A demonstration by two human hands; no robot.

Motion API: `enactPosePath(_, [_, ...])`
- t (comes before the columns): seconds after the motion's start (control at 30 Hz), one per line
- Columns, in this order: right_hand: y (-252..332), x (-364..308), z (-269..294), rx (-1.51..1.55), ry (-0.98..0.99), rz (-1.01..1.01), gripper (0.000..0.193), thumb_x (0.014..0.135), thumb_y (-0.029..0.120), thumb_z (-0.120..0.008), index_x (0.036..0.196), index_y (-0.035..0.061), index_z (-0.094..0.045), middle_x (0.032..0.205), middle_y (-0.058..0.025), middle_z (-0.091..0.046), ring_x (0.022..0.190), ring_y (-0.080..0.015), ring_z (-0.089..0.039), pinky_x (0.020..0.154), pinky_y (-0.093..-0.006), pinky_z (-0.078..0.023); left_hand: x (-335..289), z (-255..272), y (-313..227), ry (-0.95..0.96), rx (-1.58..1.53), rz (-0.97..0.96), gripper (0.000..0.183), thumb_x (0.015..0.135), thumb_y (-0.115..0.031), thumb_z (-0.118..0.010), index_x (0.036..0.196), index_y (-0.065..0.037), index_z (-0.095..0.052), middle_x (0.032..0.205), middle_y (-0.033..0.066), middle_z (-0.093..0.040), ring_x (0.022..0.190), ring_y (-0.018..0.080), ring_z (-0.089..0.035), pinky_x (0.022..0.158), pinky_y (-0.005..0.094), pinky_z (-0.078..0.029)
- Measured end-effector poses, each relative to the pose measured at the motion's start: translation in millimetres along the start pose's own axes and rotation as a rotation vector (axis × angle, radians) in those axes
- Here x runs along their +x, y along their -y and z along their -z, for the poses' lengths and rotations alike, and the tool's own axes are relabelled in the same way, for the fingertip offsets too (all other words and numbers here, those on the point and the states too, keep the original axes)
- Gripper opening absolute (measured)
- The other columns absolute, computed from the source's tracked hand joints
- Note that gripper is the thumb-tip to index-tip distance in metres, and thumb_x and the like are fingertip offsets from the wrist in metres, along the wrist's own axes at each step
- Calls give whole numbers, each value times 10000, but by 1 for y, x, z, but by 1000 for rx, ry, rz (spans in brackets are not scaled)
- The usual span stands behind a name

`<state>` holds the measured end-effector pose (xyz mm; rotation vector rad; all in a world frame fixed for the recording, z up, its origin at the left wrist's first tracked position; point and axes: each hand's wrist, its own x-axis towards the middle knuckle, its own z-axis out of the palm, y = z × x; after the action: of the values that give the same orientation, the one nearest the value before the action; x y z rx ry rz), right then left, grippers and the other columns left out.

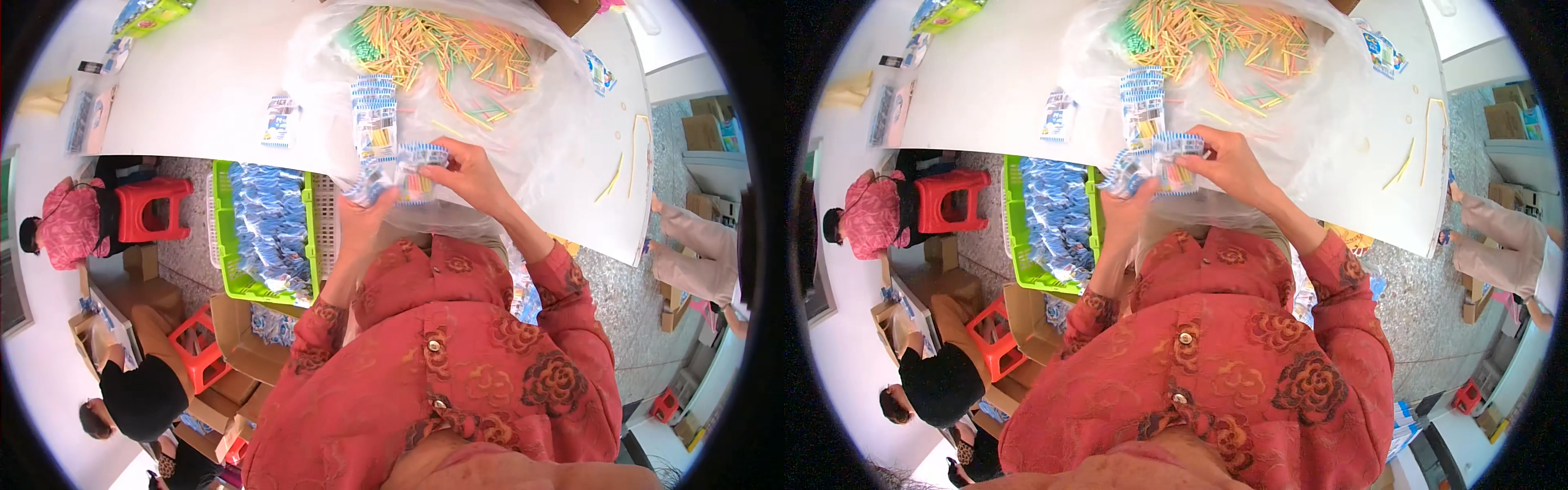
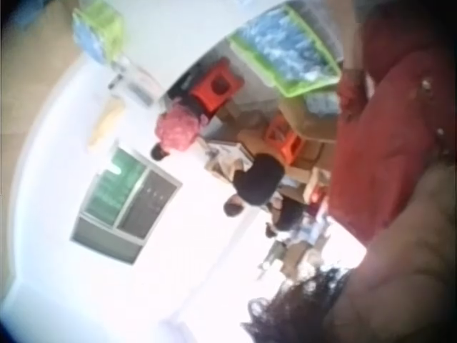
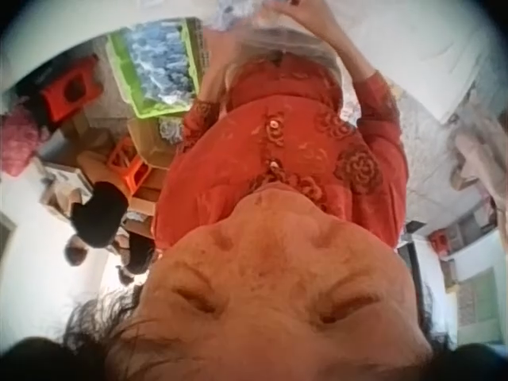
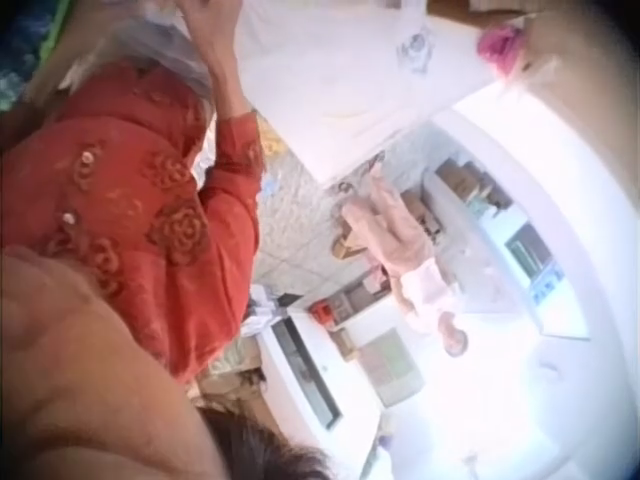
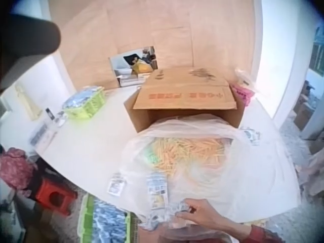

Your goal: Packing small yellow components into blue and white plastic bags.

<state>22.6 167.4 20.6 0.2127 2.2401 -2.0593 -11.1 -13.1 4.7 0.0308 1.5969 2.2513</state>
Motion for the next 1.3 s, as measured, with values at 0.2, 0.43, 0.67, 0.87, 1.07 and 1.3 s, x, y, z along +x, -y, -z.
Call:
enactPosePath(0.2, [-27, 59, -26, -230, -112, 232, 270, 758, 149, -650, 969, -9, -591, 769, -91, -597, 615, -127, -531, 582, -263, -439, 1, 49, 2, -253, 141, -70, 174, 769, -9, -654, 934, -2, -599, 849, 34, -625, 726, 87, -580, 663, 230, -475])
enactPosePath(0.43, [-41, 101, -23, -555, -227, 423, 256, 749, 121, -627, 972, 2, -587, 862, -149, -589, 706, -248, -579, 644, -317, -461, 2, 40, -7, -124, 46, -48, 137, 800, -40, -633, 927, -7, -595, 855, 38, -626, 735, 85, -587, 667, 225, -474])
enactPosePath(0.67, [7, 57, -12, -204, -189, 372, 225, 798, 134, -607, 1009, 56, -603, 911, -44, -586, 792, -130, -549, 683, -271, -446, 9, 12, -9, 52, 120, -38, 176, 798, -64, -647, 963, -8, -627, 842, -10, -619, 714, 37, -540, 639, 211, -456])
enactPosePath(0.87, [32, 17, 10, -113, 167, 277, 177, 774, 129, -647, 910, 21, -617, 726, -27, -573, 693, -88, -506, 630, -257, -418, 7, -16, -9, 235, 198, 61, 209, 780, -69, -664, 976, -12, -623, 848, -6, -622, 728, 44, -550, 640, 213, -460])
enactPosePath(1.07, [30, 0, 30, -357, -12, 267, 168, 782, 126, -638, 778, -31, -578, 648, -82, -554, 600, -153, -502, 554, -294, -402, 5, -29, -7, 292, 139, 45, 197, 806, -69, -640, 984, 15, -631, 855, 12, -632, 751, 44, -543, 665, 212, -455])
enactPosePath(1.3, [28, -16, 34, -386, -31, 289, 156, 774, 102, -643, 861, -9, -575, 749, -95, -576, 644, -170, -532, 596, -295, -432, 2, -31, -5, 304, 256, -31, 192, 795, -43, -647, 972, 31, -630, 862, 18, -634, 751, 46, -544, 672, 208, -450])
